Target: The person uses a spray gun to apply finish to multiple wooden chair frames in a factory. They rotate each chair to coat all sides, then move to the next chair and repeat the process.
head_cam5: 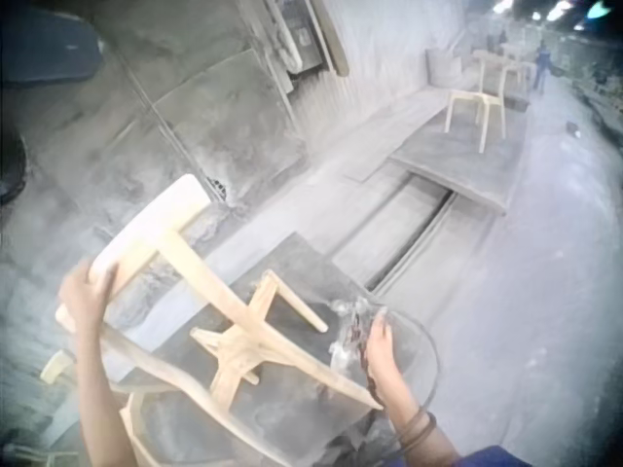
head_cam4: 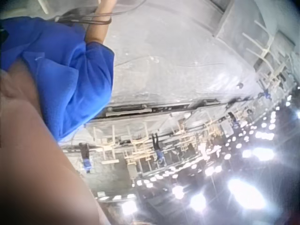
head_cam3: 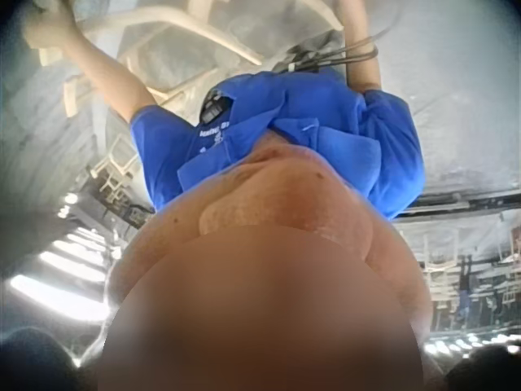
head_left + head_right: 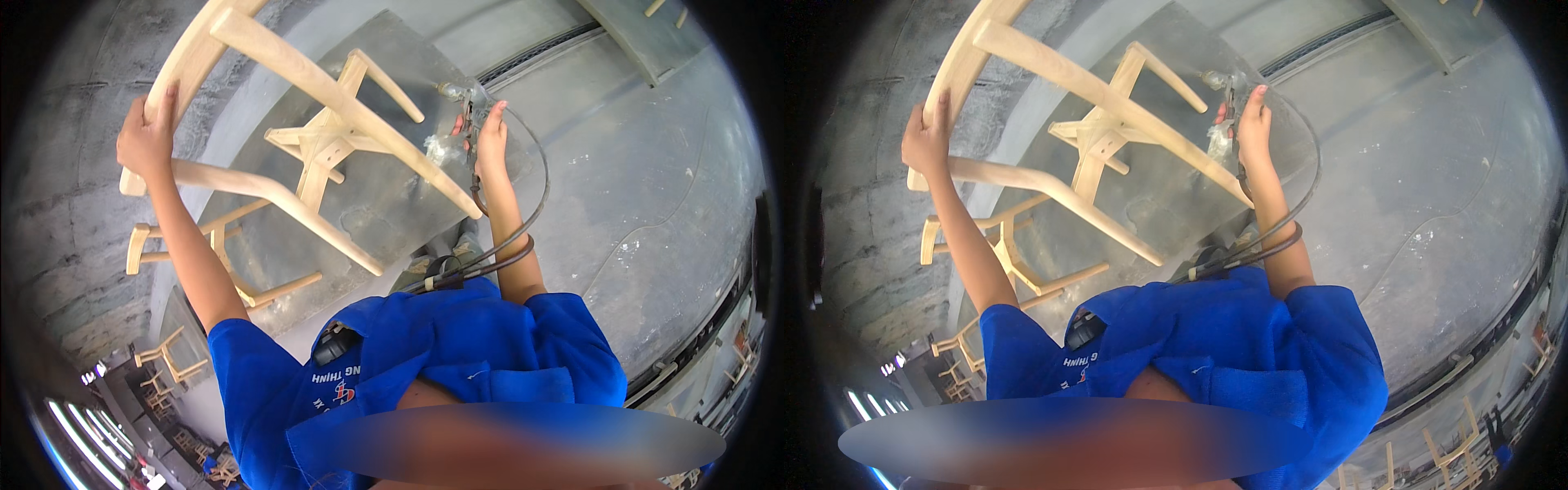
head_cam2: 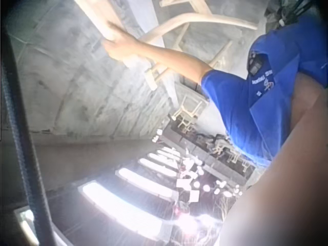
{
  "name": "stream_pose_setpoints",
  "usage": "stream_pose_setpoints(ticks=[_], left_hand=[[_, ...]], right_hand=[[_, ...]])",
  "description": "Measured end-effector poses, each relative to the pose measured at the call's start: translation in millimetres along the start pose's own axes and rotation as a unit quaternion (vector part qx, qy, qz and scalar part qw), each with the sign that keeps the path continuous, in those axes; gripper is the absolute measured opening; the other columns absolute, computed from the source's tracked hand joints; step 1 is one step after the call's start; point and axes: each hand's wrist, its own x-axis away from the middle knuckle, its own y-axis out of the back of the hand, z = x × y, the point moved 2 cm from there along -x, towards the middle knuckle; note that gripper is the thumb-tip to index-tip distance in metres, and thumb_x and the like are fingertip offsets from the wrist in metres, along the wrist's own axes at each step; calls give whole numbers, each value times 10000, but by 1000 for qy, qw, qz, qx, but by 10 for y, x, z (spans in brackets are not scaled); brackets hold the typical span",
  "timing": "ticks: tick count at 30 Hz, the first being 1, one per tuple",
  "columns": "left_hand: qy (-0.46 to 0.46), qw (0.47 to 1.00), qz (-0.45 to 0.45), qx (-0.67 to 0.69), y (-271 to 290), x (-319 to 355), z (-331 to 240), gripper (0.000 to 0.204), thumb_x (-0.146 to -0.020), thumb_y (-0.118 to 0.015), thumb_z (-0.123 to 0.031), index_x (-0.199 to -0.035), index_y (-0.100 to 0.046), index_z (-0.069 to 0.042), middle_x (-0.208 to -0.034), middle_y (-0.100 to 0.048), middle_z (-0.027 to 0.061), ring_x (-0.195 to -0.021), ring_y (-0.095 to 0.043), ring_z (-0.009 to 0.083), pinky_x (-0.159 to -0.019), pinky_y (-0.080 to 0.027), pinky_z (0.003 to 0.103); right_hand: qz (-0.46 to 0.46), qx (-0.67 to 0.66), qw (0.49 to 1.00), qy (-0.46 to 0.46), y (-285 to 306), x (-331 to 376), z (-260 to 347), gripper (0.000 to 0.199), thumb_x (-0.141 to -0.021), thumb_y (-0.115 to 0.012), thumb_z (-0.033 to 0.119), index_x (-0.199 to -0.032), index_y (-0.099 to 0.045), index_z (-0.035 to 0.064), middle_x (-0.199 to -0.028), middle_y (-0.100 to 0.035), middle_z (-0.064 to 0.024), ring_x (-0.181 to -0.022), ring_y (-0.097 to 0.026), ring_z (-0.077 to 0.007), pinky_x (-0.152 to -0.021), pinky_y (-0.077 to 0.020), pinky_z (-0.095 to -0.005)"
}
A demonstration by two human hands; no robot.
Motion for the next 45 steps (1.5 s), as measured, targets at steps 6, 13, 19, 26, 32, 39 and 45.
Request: stream_pose_setpoints(ticks=[6, 13, 19, 26, 32, 39, 45], left_hand=[[-93, 995, -30, 8, -343, -84, 140, 859, -911, -430, -783, -1566, -349, -233, -1580, -367, 209, -1495, -267, 396, -1124, -33, 747], [-44, 992, 85, 78, -1131, 2195, 244, 1076, -858, -648, -662, -1616, -148, -84, -1614, -115, 362, -1511, -96, 517, -1174, -92, 693], [450, 735, 245, 444, -1116, 4884, -298, 819, -848, -804, -220, -1463, -333, 48, -1172, -607, 231, -1052, -639, 291, -908, -537, 460], [527, 669, 244, 464, -1427, 4759, 37, 298, -858, -722, -102, -1038, -531, 38, -795, -622, 100, -546, -588, 149, -473, -508, 297], [534, 658, 276, 453, -1673, 4402, 266, 329, -848, -724, -130, -1047, -533, 50, -802, -631, 116, -532, -611, 157, -478, -509, 311], [527, 651, 279, 470, -1790, 4345, 292, 387, -850, -727, -174, -1081, -509, 48, -771, -605, 107, -508, -588, 157, -484, -494, 297], [533, 636, 291, 477, -1868, 4317, 340, 408, -846, -730, -174, -1104, -499, 42, -787, -604, 108, -517, -584, 153, -492, -497, 298]], right_hand=[[-101, 86, 990, -51, 438, 80, -714, 707, -1035, -353, 640, -978, -661, 6, -709, -650, -49, -570, -620, -126, -425, -361, -244], [-191, 120, 972, -63, 1212, 859, -1303, 732, -1023, -350, 664, -974, -671, 8, -700, -650, -60, -545, -581, -136, -438, -369, -278], [-247, 226, 935, -120, 1452, 1590, -1765, 782, -981, -389, 719, -973, -673, -10, -743, -669, -85, -585, -633, -168, -444, -408, -285], [-96, 259, 945, -176, 257, 1616, -2445, 713, -990, -416, 690, -1018, -687, 31, -762, -692, -71, -645, -668, -143, -448, -395, -243], [34, 142, 986, -77, -1855, 841, -2817, 731, -1003, -300, 721, -1005, -651, 80, -795, -694, -35, -706, -660, -120, -489, -384, -258], [-24, -44, 991, -124, -2769, 302, -3423, 751, -981, -330, 744, -999, -636, 58, -721, -651, -57, -599, -630, -162, -455, -383, -293], [-121, 10, 964, -238, -2072, 717, -4006, 780, -961, -318, 779, -989, -634, 67, -718, -628, -35, -611, -618, -171, -511, -366, -316]])
